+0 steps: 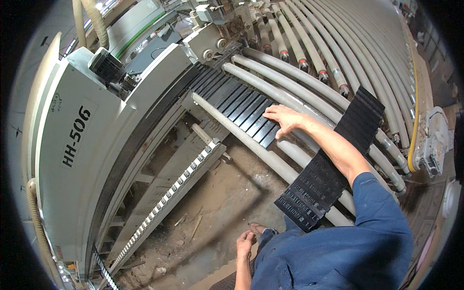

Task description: The person repeatedly picks up black rectangular panels from a roller conveyor and stacks them on a growing pile. The person handles each panel by hand, placing it on top of the previous one.

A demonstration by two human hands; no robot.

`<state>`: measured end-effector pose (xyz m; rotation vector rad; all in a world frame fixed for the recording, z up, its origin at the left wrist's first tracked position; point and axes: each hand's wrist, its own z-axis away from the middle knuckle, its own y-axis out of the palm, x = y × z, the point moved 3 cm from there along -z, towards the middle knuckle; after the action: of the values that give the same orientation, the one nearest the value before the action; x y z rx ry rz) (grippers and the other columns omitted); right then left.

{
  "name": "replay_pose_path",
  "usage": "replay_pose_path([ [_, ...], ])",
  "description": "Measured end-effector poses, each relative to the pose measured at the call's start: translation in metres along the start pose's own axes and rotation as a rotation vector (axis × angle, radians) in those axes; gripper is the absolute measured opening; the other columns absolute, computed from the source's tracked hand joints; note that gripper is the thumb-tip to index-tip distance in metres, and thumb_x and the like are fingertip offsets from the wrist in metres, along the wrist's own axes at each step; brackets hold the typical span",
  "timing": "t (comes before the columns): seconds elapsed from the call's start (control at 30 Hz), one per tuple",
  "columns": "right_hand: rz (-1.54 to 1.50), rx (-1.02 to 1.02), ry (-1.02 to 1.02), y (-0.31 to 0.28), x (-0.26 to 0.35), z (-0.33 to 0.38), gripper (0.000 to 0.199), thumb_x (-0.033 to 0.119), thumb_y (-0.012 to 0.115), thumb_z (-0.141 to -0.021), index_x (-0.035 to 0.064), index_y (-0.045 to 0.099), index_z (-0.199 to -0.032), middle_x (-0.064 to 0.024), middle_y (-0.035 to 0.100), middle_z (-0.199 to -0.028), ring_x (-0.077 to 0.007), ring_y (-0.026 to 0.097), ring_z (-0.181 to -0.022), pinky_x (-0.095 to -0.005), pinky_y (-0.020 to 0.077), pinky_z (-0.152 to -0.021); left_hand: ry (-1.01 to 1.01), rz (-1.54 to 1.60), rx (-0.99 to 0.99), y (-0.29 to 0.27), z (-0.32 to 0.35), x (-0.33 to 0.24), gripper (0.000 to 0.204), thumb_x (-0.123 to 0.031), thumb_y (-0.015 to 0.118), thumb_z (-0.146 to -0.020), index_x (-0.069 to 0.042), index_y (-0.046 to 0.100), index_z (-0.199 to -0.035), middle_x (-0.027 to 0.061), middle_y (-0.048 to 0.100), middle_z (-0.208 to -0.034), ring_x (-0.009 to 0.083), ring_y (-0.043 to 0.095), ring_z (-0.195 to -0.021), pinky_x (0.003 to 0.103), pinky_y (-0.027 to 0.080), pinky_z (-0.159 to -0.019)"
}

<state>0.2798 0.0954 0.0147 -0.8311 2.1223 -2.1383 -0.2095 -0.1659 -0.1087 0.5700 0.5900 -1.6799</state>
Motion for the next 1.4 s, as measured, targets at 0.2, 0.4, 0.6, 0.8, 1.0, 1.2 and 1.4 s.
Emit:
replay_pose_path([
  [0.2,0.061,-0.044,0.025,-0.017,-0.031,0.013,0.102,0.042,0.088,-0.049,0.0012,0.050,-0.135,-0.0165,0.049,-0.136,-0.0342,0.045,-0.128,-0.0436,0.0378,-0.107,0.050,-0.035,0.032,0.022,-0.011,-0.024,0.031,-0.009,0.061,-0.094,0.007,0.061,-0.121,0.0136,0.068,-0.097,0.0162,0.061,-0.073,0.029,0.053,-0.067],
  [0.4,0.102,-0.028,0.229,-0.004,-0.001,0.028,0.103,0.049,0.086,-0.052,0.0045,0.050,-0.137,-0.0153,0.046,-0.142,-0.0308,0.036,-0.137,-0.0547,0.0251,-0.113,0.164,-0.051,0.162,0.029,-0.028,-0.053,0.036,-0.012,0.063,-0.093,0.006,0.059,-0.124,0.0103,0.067,-0.097,0.0153,0.061,-0.076,0.028,0.050,-0.068],
  [0.6,0.140,-0.178,0.375,0.047,0.113,0.039,0.083,0.063,0.075,-0.064,-0.0037,0.065,-0.112,-0.0217,0.060,-0.118,-0.0341,0.053,-0.113,-0.0468,0.0366,-0.103,0.245,0.347,0.293,0.044,-0.032,-0.119,0.048,-0.016,0.068,-0.092,0.004,0.051,-0.132,0.0148,0.066,-0.114,0.0213,0.066,-0.095,0.034,0.055,-0.083],
  [0.8,-0.119,-0.183,0.227,0.097,0.247,0.045,0.058,0.046,0.072,-0.077,-0.0030,0.062,-0.107,-0.0227,0.063,-0.105,-0.0403,0.057,-0.101,-0.0488,0.0454,-0.090,0.124,0.933,0.683,0.052,-0.066,-0.128,0.052,-0.021,0.073,-0.087,-0.003,0.052,-0.131,0.0143,0.060,-0.126,0.0286,0.054,-0.121,0.049,0.046,-0.099],
  [1.0,-0.535,-0.437,0.166,0.081,0.269,0.054,0.067,0.037,0.077,-0.078,-0.0046,0.055,-0.125,-0.0231,0.063,-0.113,-0.0402,0.061,-0.106,-0.0481,0.0478,-0.092,0.435,0.662,0.422,0.033,-0.006,-0.158,0.048,0.002,0.066,-0.081,0.010,0.052,-0.126,0.0146,0.060,-0.122,0.0286,0.058,-0.111,0.042,0.046,-0.100],
  [1.2,-1.413,-0.792,0.561,-0.006,0.207,0.042,0.080,0.064,0.070,-0.081,-0.0027,0.058,-0.122,-0.0196,0.053,-0.134,-0.0272,0.054,-0.119,-0.0380,0.0421,-0.103,0.939,-0.171,0.244,0.018,0.090,-0.194,0.028,0.000,0.064,-0.084,0.003,0.066,-0.112,0.0098,0.070,-0.099,0.0216,0.066,-0.091,0.032,0.051,-0.084],
  [1.4,-1.745,-1.084,0.741,0.007,0.153,0.104,0.017,0.003,0.065,-0.084,-0.0059,0.066,-0.098,-0.0140,0.068,-0.090,-0.0253,0.067,-0.080,-0.0400,0.0570,-0.073,1.674,-0.735,0.312,0.043,0.100,-0.183,0.065,0.005,0.064,-0.059,-0.004,0.064,-0.124,0.0164,0.062,-0.129,0.0364,0.056,-0.116,0.042,0.045,-0.102],
])
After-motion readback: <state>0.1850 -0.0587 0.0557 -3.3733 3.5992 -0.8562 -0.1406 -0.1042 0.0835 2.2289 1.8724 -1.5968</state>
